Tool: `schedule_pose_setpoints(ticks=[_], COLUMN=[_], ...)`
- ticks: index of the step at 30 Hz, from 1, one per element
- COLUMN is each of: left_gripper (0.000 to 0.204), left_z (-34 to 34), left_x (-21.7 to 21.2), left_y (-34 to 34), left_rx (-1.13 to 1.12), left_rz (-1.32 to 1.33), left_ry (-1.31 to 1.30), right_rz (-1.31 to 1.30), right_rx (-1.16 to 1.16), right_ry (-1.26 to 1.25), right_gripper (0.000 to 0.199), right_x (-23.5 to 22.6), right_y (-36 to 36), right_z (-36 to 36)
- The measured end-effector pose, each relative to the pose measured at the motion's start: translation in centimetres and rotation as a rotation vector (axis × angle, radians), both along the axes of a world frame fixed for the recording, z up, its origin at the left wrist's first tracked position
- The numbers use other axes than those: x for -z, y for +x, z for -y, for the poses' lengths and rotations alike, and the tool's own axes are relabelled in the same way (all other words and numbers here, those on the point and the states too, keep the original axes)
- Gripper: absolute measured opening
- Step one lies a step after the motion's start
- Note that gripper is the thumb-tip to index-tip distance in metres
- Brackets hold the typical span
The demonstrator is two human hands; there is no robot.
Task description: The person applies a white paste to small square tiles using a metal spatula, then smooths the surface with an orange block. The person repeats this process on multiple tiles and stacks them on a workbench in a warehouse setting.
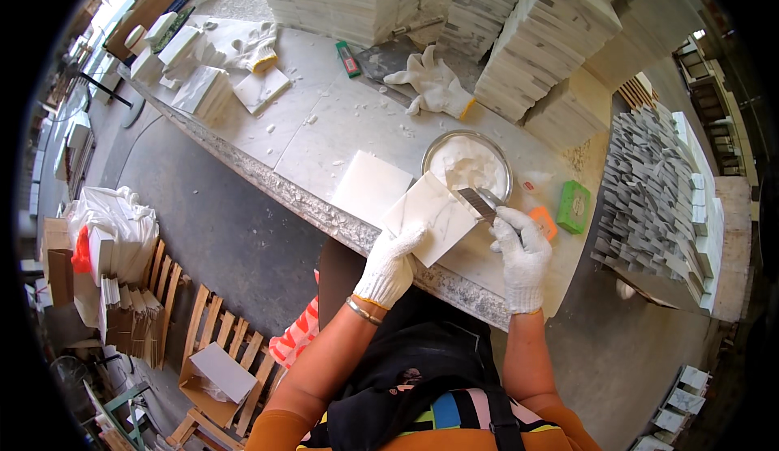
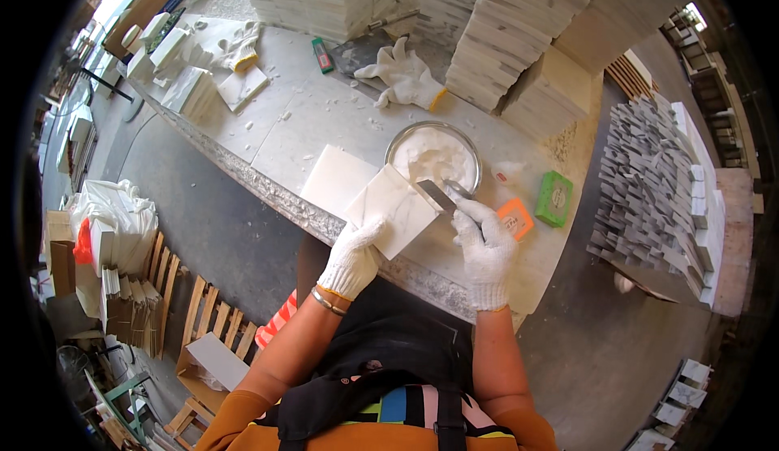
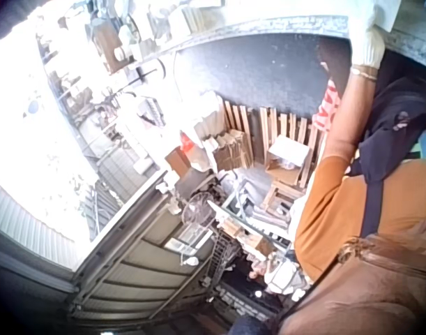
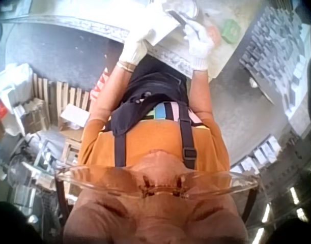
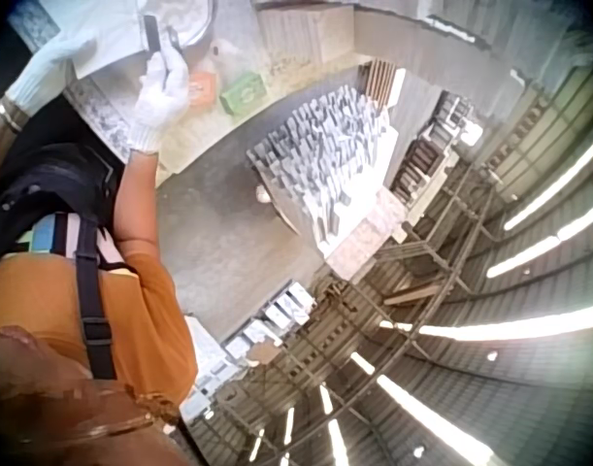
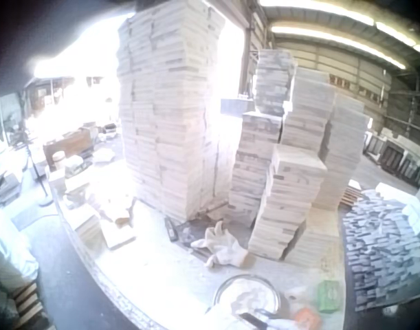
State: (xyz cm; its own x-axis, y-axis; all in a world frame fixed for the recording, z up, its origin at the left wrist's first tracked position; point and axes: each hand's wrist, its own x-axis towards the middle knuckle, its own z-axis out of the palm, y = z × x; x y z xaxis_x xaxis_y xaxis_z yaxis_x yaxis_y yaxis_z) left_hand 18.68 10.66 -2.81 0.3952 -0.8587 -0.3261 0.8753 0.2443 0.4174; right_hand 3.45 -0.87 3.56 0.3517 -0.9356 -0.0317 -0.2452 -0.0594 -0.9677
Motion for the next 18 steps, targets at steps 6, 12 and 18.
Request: schedule_pose_setpoints(ticks=[6,12,18], left_gripper=[0.067,0.066,0.066], left_z=[-0.1,-0.1,-0.1], left_x=[-0.2,-0.2,-0.8], left_y=[-0.1,-0.3,-0.1], left_rx=[-0.003,-0.022,0.002], left_rz=[0.019,0.004,0.019], left_ry=[0.013,0.022,0.022], right_rz=[-0.020,0.020,-0.056], right_rx=[0.002,-0.028,0.008], right_ry=[0.187,0.187,0.223], right_gripper=[0.023,0.022,0.023], right_x=[-1.4,-0.3,-1.1], right_y=[0.3,0.0,-0.7], right_z=[0.2,0.5,0.3])
